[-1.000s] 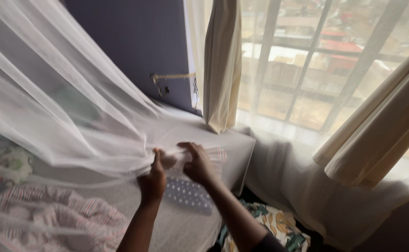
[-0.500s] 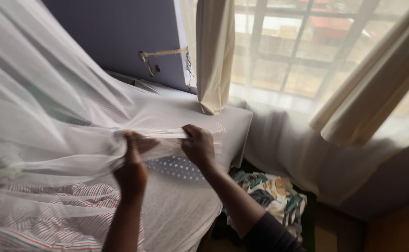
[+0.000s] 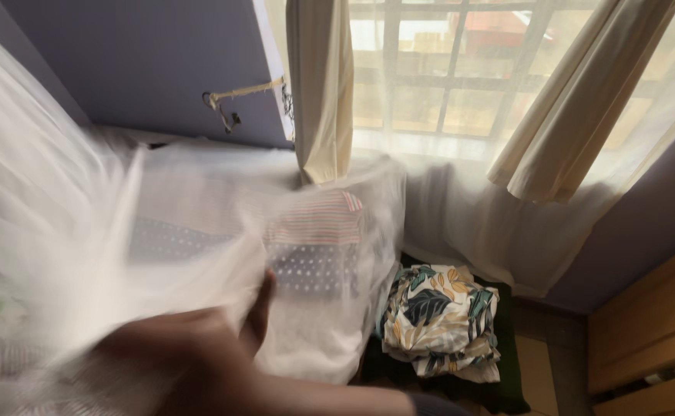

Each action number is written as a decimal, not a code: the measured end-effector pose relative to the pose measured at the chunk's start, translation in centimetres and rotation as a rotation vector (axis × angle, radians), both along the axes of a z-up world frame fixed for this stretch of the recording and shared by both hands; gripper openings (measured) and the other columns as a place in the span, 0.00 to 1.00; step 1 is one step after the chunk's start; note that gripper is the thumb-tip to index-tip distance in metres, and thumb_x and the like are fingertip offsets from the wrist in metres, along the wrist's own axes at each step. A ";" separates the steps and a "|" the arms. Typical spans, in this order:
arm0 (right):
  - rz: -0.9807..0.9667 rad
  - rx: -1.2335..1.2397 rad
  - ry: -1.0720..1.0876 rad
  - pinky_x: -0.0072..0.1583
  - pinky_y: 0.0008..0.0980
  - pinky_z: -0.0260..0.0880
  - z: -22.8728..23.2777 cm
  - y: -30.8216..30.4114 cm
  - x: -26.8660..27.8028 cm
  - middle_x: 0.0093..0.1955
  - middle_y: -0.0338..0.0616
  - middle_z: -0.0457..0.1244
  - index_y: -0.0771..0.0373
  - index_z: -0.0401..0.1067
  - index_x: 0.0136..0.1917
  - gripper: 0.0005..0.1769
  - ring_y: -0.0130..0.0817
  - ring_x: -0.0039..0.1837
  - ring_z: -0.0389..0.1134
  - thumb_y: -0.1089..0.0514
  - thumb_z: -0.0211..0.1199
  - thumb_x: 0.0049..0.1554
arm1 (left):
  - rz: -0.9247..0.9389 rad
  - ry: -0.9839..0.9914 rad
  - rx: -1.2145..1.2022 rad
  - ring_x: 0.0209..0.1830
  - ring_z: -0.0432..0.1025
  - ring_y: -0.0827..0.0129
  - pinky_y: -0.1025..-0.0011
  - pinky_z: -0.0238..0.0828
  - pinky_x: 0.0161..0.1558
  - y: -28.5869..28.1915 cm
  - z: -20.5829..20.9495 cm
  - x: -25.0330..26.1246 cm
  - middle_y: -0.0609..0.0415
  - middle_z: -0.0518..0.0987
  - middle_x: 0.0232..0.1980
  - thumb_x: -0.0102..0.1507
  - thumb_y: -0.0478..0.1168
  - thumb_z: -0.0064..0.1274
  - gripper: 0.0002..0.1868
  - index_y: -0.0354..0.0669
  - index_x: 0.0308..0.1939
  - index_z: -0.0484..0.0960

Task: The person folds items of clothing on a bed, gathers and ties a white mosquito net above the bed area, and adjusts a striped blanket on the mattress.

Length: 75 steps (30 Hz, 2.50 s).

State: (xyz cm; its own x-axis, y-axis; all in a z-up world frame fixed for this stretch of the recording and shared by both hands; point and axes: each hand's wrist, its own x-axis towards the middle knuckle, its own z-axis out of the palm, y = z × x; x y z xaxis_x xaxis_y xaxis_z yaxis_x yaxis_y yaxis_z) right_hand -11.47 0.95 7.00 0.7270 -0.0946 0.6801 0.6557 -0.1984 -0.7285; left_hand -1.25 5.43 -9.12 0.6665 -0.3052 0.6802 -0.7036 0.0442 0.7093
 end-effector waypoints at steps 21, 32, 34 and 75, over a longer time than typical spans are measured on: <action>0.472 -0.352 0.321 0.59 0.35 0.75 -9.4 1.8 9.3 0.53 0.49 0.73 0.65 0.77 0.59 0.20 0.35 0.57 0.74 0.65 0.66 0.51 | 0.220 0.553 -0.437 0.66 0.74 0.58 0.66 0.72 0.66 17.0 2.4 0.8 0.44 0.81 0.61 0.69 0.36 0.50 0.15 0.36 0.59 0.79; -0.304 -0.641 -0.052 0.58 0.44 0.69 -17.4 0.0 22.2 0.72 0.64 0.60 0.63 0.78 0.51 0.21 0.62 0.64 0.65 0.72 0.65 0.42 | 0.053 0.766 -0.287 0.65 0.74 0.59 0.66 0.72 0.65 17.6 -2.6 -2.1 0.44 0.81 0.60 0.68 0.37 0.52 0.15 0.36 0.58 0.79; 0.075 0.119 0.287 0.58 0.43 0.70 -19.1 0.3 27.1 0.66 0.65 0.64 0.73 0.77 0.55 0.16 0.56 0.61 0.67 0.67 0.64 0.52 | 0.076 0.740 -0.303 0.65 0.74 0.59 0.67 0.72 0.65 17.3 -2.3 -1.2 0.45 0.81 0.60 0.68 0.37 0.52 0.15 0.36 0.58 0.79; 0.573 0.005 0.432 0.52 0.28 0.74 -7.6 0.5 27.5 0.54 0.44 0.71 0.68 0.71 0.66 0.20 0.31 0.52 0.73 0.57 0.58 0.63 | 0.013 0.723 -0.353 0.62 0.74 0.63 0.69 0.73 0.61 12.7 1.1 9.6 0.48 0.81 0.58 0.64 0.37 0.57 0.17 0.38 0.56 0.79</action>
State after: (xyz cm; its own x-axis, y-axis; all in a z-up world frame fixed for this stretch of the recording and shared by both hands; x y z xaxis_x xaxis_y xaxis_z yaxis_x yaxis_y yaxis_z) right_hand 16.02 1.46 -0.59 0.8673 0.3804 0.3210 0.3086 0.0950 -0.9464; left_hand 8.38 18.10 -8.02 0.9808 -0.1423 0.1336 -0.0771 0.3461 0.9350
